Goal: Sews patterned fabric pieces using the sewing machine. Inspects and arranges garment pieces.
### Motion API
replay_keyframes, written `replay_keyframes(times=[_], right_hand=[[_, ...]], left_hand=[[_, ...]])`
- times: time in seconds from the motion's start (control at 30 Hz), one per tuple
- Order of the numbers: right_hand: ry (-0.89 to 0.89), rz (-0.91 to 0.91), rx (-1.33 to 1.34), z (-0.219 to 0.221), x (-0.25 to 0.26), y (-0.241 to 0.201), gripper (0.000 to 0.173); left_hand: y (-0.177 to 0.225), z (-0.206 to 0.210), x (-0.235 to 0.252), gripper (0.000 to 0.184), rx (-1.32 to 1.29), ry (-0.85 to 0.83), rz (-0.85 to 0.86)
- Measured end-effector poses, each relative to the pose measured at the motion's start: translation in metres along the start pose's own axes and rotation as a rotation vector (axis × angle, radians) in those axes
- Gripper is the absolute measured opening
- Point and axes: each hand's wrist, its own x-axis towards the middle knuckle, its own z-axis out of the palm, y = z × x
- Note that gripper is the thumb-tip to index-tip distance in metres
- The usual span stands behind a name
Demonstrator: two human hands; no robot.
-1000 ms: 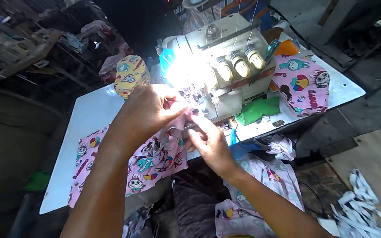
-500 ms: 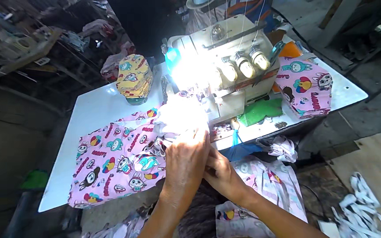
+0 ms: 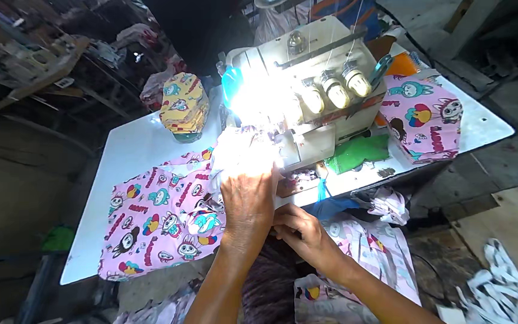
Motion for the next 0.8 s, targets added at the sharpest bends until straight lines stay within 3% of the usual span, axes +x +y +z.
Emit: replay_keyframes(times=[0.17,0.27,0.33,0.37,0.4,0.43,0.57,0.67,0.73,0.8], right_hand=[[-0.017,0.071,0.000,-0.009,-0.011,0.000,0.021],[-0.050,0.059,-0.005,-0.010,-0.012,-0.005,0.021],[-0.084,0.032,-0.007,-0.008,-0.013,-0.009,0.021],[-0.100,0.022,-0.011,-0.007,-0.014,-0.011,0.021],[-0.116,0.014,-0.013,-0.007,-0.016,-0.013,0.021],[-0.137,0.004,-0.019,-0.007,-0.018,-0.013,0.021],[-0.335,-0.003,-0.133,-0.018,-0.010,-0.018,0.022],[-0.538,0.163,-0.290,-0.020,0.031,-0.039,0.034],[-0.450,0.129,-0.346,-0.001,0.061,-0.050,0.034],[-0.141,-0.119,-0.314,0.035,0.076,-0.044,0.024]], left_hand=[[-0.071,-0.032,0.031,0.029,-0.223,-0.033,-0.052],[-0.115,-0.022,0.062,0.043,-0.404,-0.136,0.121],[-0.134,-0.011,0.074,0.040,-0.466,-0.292,0.222],[-0.141,-0.008,0.078,0.029,-0.446,-0.346,0.276],[-0.148,-0.009,0.080,0.016,-0.417,-0.382,0.336],[-0.152,-0.017,0.080,0.016,-0.389,-0.395,0.404],[-0.139,-0.082,0.061,0.032,-0.414,-0.437,0.465],[-0.145,-0.101,0.046,0.049,-0.164,-0.391,0.472],[-0.141,-0.109,0.038,0.056,-0.055,-0.377,0.479],[-0.115,-0.116,0.022,0.048,-0.132,-0.355,0.533]])
